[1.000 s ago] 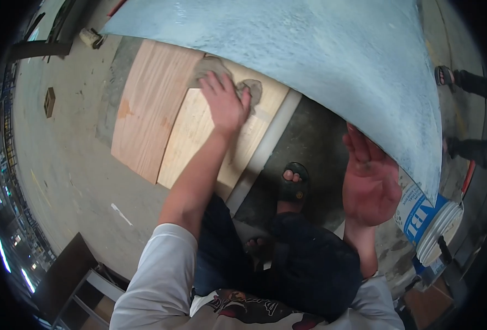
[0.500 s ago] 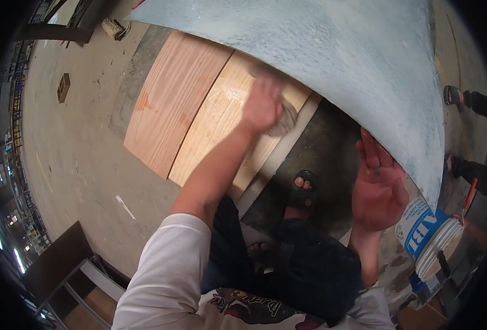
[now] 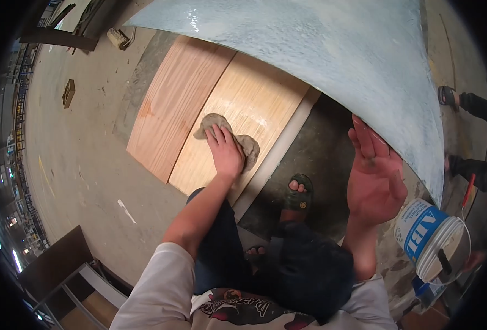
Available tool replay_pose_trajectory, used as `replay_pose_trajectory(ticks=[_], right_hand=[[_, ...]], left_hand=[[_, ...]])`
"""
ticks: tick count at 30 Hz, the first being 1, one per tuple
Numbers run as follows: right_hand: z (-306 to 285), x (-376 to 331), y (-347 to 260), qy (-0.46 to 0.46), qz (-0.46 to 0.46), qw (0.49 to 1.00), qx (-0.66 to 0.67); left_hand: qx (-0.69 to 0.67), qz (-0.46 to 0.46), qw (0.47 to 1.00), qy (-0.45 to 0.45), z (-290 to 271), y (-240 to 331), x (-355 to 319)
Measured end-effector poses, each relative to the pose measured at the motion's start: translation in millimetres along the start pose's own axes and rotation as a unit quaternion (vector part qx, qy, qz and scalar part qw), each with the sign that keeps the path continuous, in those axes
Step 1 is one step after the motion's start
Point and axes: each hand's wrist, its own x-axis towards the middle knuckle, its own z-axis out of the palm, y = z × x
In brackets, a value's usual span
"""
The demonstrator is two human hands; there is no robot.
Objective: Applying a white coating to a large panel using a paint roller and polishing small wooden blocks with a cloth.
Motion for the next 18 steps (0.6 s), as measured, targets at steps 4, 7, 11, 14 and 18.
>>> replay_pose_trajectory(ticks=[4, 7, 11, 14, 18], right_hand=[[3, -1, 2, -0.039, 0.019, 0.998, 0.035], [-8, -3, 0, -0.027, 0.023, 0.999, 0.018], [1, 6, 0, 0.002, 0.025, 0.999, 0.044], [12, 15, -18, -0.012, 0.007, 1.000, 0.000], [30, 13, -13, 0.015, -0.040, 0.999, 0.029]], left_hand=[[0.010, 0.049, 0.997, 0.051, -5, -23, 84], [0.080, 0.018, 0.997, 0.006, -6, 35, 105], [0.021, 0.248, 0.966, -0.064, 14, 68, 62], [-0.016, 0.333, 0.938, -0.096, 4, 45, 52], [0.005, 0.383, 0.915, -0.129, 1, -39, 26]])
